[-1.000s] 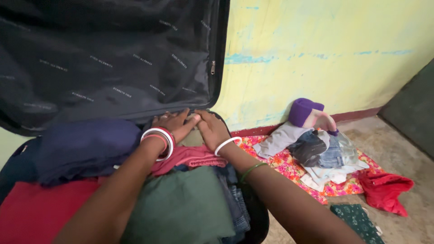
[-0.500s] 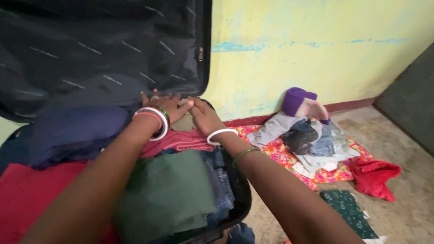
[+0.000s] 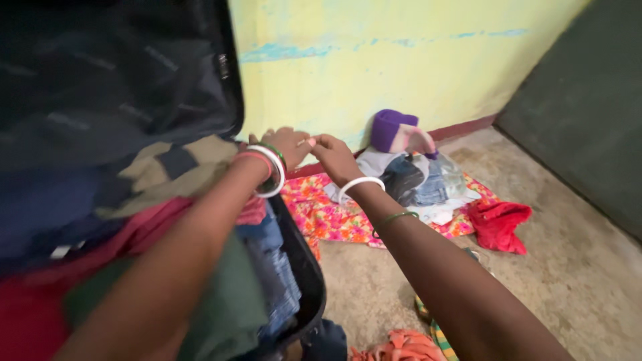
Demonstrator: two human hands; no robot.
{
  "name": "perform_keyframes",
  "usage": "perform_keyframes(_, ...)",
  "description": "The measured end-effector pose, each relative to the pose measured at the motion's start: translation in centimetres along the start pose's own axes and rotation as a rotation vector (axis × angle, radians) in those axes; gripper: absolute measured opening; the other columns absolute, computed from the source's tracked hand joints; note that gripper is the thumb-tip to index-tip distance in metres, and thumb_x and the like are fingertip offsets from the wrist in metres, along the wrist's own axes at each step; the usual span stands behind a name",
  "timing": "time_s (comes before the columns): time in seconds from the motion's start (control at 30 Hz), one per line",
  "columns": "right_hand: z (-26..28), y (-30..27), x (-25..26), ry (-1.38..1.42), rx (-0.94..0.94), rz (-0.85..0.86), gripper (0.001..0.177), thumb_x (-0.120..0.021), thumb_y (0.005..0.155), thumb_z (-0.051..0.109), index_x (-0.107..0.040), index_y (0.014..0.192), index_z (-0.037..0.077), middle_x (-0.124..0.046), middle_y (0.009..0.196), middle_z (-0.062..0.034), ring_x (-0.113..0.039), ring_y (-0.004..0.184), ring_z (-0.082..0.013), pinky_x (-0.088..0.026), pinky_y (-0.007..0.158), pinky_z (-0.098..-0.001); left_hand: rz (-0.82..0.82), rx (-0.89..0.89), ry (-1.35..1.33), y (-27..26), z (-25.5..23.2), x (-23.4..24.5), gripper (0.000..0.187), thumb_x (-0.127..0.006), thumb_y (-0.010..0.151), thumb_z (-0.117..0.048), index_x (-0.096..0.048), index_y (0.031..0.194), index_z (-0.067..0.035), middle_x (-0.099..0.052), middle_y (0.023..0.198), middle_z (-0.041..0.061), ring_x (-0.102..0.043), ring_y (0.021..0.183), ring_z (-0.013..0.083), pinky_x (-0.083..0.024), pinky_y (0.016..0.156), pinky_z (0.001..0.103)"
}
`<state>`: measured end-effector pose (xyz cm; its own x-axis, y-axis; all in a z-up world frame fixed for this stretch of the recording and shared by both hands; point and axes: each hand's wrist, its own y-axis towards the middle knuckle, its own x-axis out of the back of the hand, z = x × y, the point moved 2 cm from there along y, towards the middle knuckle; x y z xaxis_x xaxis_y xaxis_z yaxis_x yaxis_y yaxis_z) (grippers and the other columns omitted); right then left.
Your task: The person folds various garments by hand and packs them into an open suitcase.
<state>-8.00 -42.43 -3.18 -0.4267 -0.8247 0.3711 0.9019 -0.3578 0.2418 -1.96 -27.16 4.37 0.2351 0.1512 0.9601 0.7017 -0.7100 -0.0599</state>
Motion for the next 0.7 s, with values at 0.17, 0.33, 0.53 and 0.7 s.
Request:
perform_keyframes(0.17, -1.9, -1.0, 4.8, -0.045, 0.002, -0.022, 0.041, -0.059, 0.094, 0.029, -0.066, 0.122, 0.000, -0.073, 0.112, -0.0104, -0.069, 0.104, -0.0187, -0.053, 0.092, -0.0317, 0.069, -0.075, -0.042, 1.8, -3.6, -1.8, 0.058, -0.037, 0.097, -0.065, -0.049, 0.149, -0.041, -0.041, 0.158, 0.006, -0.036, 0.147, 0.0371, -0.020, 0.117, 0.072)
perform_keyframes(0.33, -5.0, -2.8, 9.0, -0.260, 0.001, 0.018, 0.038, -0.065, 0.093, 0.028, -0.070, 0.120, 0.001, -0.074, 0.113, -0.0115, -0.068, 0.107, -0.0189, -0.051, 0.093, -0.0348, 0.133, -0.114, -0.048, 3.5, -6.8, -4.3, 0.059, -0.037, 0.096, -0.066, -0.052, 0.146, -0.039, -0.042, 0.157, 0.006, -0.040, 0.145, 0.0357, -0.023, 0.117, 0.069)
perform_keyframes(0.53, -11.3, -2.9, 11.9, -0.233, -0.100, 0.005, 0.036, -0.067, 0.093, 0.028, -0.069, 0.116, 0.001, -0.076, 0.108, -0.0098, -0.071, 0.099, -0.0180, -0.055, 0.088, -0.0340, 0.147, -0.214, -0.094, 8.5, -8.9, -10.1, 0.056, -0.036, 0.100, -0.059, -0.058, 0.141, -0.028, -0.054, 0.147, 0.014, -0.051, 0.135, 0.0413, -0.038, 0.112, 0.061)
perform_keyframes(0.7, -15.2, -3.3, 13.3, -0.144, -0.075, -0.033, 0.033, -0.069, 0.091, 0.024, -0.070, 0.115, 0.001, -0.075, 0.107, -0.0089, -0.069, 0.100, -0.0172, -0.054, 0.089, -0.0330, 0.139, -0.324, -0.135, 12.6, -10.6, -15.1, 0.056, -0.035, 0.100, -0.056, -0.061, 0.138, -0.024, -0.058, 0.138, 0.021, -0.054, 0.129, 0.0450, -0.041, 0.109, 0.055)
